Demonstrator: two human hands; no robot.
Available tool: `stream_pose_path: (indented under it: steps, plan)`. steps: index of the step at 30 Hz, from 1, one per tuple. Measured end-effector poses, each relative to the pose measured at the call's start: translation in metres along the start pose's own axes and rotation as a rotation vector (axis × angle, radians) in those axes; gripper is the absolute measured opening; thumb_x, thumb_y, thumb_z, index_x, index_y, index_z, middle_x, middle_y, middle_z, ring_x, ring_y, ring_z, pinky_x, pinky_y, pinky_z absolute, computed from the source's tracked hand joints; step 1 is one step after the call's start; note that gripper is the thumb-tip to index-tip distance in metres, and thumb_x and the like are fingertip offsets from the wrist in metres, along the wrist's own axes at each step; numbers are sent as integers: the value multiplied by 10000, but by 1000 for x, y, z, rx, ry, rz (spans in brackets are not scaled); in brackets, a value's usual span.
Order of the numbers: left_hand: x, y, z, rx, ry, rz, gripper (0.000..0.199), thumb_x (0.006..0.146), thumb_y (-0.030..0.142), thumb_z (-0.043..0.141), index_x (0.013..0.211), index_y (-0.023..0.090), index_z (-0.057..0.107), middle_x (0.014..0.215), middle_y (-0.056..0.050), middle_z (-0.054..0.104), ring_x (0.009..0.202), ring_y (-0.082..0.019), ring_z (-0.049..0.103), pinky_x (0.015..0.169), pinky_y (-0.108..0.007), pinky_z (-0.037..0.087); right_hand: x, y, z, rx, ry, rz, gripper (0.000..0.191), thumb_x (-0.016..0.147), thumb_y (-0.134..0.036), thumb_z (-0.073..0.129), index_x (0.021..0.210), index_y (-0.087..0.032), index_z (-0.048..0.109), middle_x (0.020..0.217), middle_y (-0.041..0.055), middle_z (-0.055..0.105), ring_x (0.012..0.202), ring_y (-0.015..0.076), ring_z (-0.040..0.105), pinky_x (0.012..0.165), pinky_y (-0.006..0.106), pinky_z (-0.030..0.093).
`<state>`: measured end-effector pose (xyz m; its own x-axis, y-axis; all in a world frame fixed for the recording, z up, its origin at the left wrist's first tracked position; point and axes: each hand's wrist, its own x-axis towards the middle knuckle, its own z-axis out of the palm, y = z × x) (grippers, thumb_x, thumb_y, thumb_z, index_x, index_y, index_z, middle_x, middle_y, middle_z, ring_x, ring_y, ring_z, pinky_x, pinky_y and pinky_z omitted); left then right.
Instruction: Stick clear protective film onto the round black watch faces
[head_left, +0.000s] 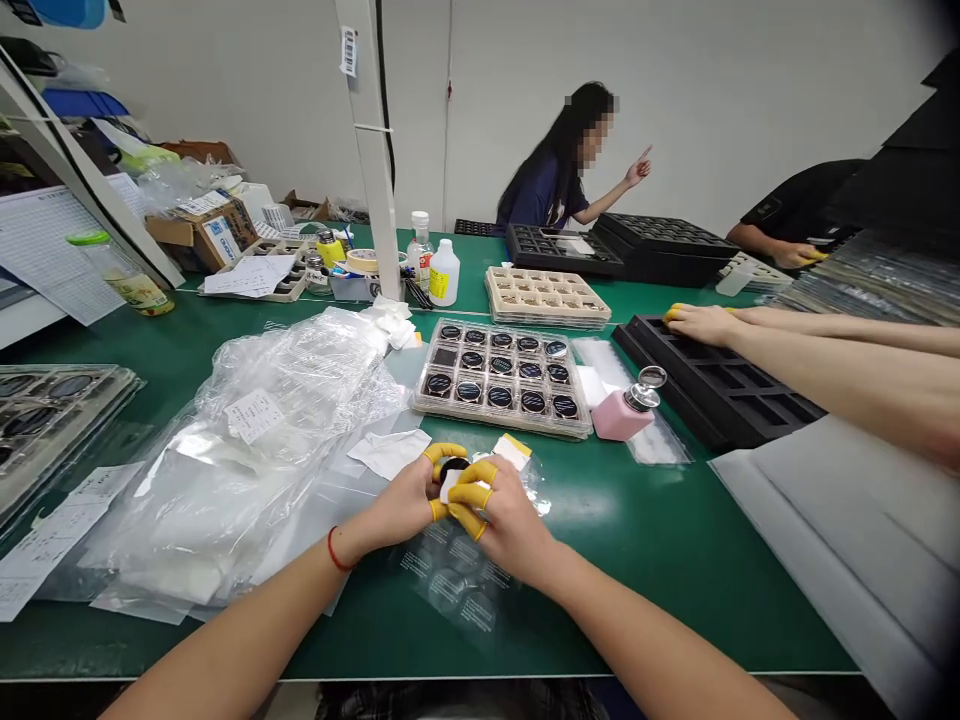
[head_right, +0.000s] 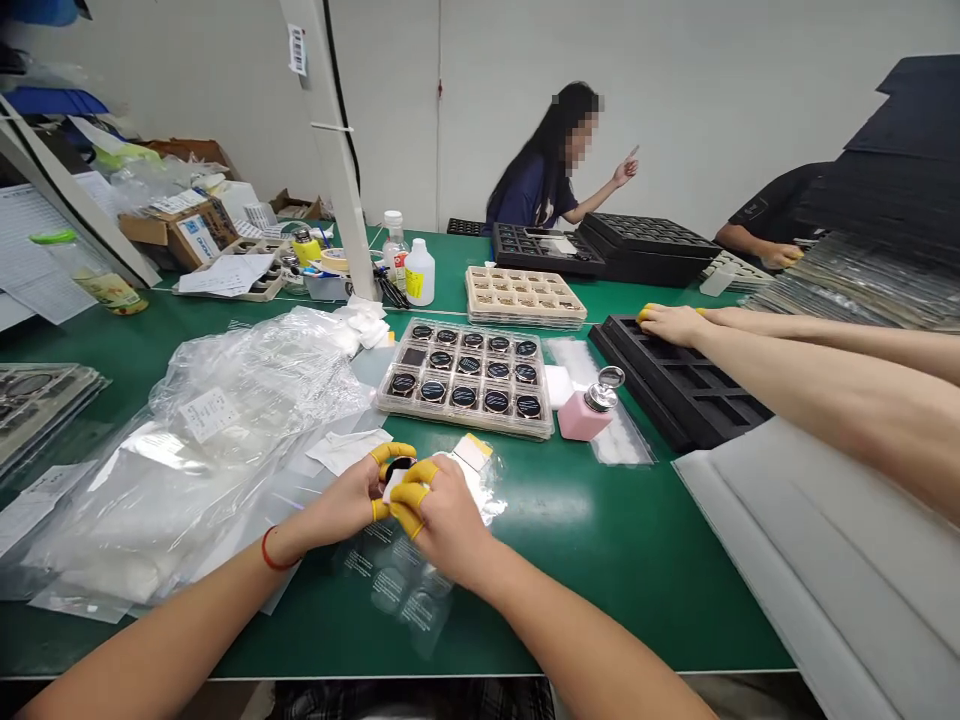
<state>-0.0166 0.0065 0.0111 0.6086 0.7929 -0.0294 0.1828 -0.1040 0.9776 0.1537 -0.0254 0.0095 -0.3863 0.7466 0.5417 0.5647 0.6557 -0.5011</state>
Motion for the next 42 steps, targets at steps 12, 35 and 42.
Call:
stream_pose_path:
  steps: [12,35,42]
  plan:
    - [0,-9,6,-49,76,-26,467,756,212,613,1184,205,427,969,-39,595,871,-183,602,779,-316,503,-4,5,11,-143,184,-51,115,877,-192,521,870,-219,633,771,32,613,765,183,463,687,334,352]
    - [1,-12,12,-255,176,127,451,843,250,568,1211,237,308,1374,-112,419,1250,-219,449,1058,-412,357,4,14,-3,220,-69,545,55,774,-205,545,760,-216,597,859,27,636,855,206,541,762,362,420]
    - [2,-13,14,-325,113,135,427,846,232,556,1202,241,320,1428,-112,328,1276,-222,408,1048,-423,384,11,25,-16,419,52,664,88,754,-273,537,744,-194,575,870,33,629,864,196,559,818,357,431]
